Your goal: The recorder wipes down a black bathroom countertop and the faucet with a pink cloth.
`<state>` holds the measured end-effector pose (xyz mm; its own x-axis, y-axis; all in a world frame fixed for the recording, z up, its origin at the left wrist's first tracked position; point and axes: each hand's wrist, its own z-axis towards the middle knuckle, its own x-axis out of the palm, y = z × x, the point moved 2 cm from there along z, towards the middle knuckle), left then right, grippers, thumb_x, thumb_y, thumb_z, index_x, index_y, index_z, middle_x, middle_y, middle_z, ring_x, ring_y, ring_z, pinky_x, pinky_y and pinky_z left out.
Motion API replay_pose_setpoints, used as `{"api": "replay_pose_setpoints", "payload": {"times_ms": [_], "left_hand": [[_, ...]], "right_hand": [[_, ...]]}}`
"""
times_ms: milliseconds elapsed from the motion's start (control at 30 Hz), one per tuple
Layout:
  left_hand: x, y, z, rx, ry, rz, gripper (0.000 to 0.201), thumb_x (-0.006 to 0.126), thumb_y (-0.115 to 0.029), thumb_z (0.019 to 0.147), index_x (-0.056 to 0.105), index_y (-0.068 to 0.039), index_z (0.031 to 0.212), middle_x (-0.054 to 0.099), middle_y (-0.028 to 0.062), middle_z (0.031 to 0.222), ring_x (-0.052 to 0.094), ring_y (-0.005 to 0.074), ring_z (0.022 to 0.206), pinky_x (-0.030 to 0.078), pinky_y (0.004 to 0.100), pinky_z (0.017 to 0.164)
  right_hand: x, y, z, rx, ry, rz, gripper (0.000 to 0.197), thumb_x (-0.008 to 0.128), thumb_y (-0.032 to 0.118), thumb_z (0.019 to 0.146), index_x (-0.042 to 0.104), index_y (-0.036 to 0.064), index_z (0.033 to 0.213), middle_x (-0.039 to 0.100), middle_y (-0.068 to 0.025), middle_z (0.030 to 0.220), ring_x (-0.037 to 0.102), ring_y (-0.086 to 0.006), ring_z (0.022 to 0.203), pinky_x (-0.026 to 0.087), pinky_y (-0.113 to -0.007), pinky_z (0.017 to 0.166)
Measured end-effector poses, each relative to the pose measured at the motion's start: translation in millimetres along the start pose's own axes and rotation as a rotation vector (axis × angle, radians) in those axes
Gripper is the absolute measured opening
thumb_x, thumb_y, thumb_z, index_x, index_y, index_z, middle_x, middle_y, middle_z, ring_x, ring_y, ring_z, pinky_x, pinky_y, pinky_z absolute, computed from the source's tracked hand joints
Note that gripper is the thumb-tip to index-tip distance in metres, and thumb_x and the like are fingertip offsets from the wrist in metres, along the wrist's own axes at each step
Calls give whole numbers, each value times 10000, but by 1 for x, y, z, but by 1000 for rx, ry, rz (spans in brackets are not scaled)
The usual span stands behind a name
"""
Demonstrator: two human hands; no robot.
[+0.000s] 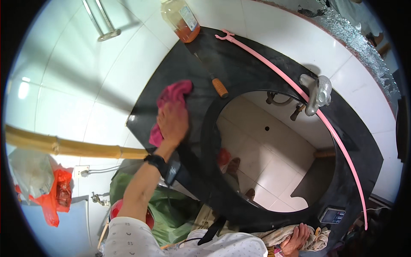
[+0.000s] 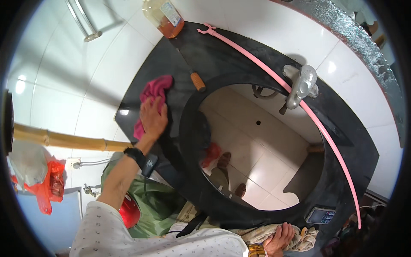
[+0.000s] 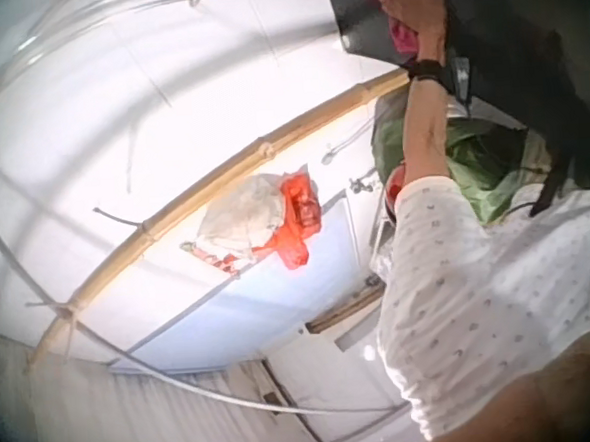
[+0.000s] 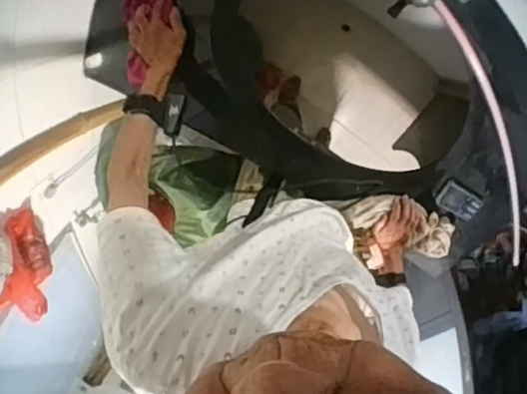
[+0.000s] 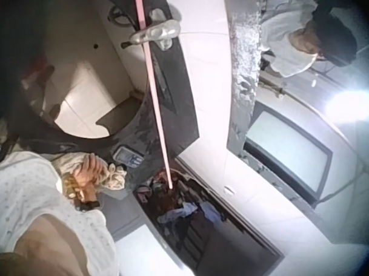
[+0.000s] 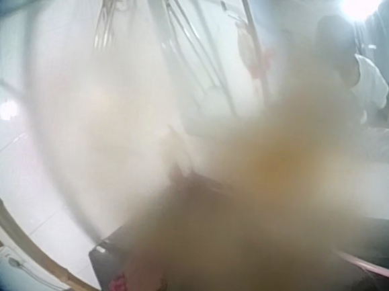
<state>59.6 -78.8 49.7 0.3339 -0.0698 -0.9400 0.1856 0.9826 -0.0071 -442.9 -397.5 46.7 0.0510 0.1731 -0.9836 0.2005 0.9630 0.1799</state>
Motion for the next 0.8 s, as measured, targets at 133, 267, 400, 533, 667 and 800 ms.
{"api": "replay_pose_setpoints", "payload": {"times_ms": [133, 267, 400, 533, 667, 800], "left_hand": [[44, 42, 85, -36, -96, 52, 404, 535, -411, 833, 574, -188, 1167, 478, 128, 1245, 427, 361, 1151, 346, 479, 948], [67, 50, 148, -54, -100, 58, 408, 520, -427, 841, 573, -199, 1175, 471, 124, 1259, 421, 359, 1160, 344, 478, 952], [66, 52, 156, -118, -28, 12, 414, 514, -434, 844, 574, -193, 1175, 452, 127, 1287, 419, 364, 1161, 341, 488, 955], [56, 47, 122, -10, -62, -24, 413, 542, -403, 829, 574, -171, 1170, 453, 136, 1276, 411, 367, 1165, 341, 490, 955], [19, 20, 28, 125, -30, -84, 416, 593, -355, 802, 575, -120, 1145, 451, 171, 1242, 391, 384, 1168, 322, 479, 966], [-19, -12, -32, 194, 52, -98, 414, 613, -345, 781, 586, -112, 1122, 449, 161, 1211, 390, 371, 1145, 310, 473, 948]], "right_hand": [[-10, 10, 16, 49, -43, 52, 420, 402, 303, 911, 486, -3, 1187, 485, -215, 1234, 438, -407, 1142, 324, -541, 969], [-12, 7, 14, 41, -14, -2, 428, 377, 328, 931, 507, -17, 1148, 496, -223, 1212, 452, -425, 1113, 344, -544, 949], [-16, 10, 13, 66, 13, -23, 423, 390, 326, 927, 510, -14, 1148, 497, -226, 1214, 459, -423, 1110, 349, -545, 943], [-7, 2, 6, 107, 126, -22, 399, 429, 290, 901, 517, -8, 1151, 496, -214, 1225, 458, -411, 1122, 350, -539, 955], [-5, 5, 8, 7, 16, 0, 407, 378, 240, 867, 402, 8, 1200, 459, -241, 1187, 440, -423, 1105, 322, -583, 932], [-10, 6, 12, 15, -11, -8, 380, 394, 215, 851, 424, -1, 1162, 462, -233, 1193, 443, -414, 1109, 334, -573, 939]]}}
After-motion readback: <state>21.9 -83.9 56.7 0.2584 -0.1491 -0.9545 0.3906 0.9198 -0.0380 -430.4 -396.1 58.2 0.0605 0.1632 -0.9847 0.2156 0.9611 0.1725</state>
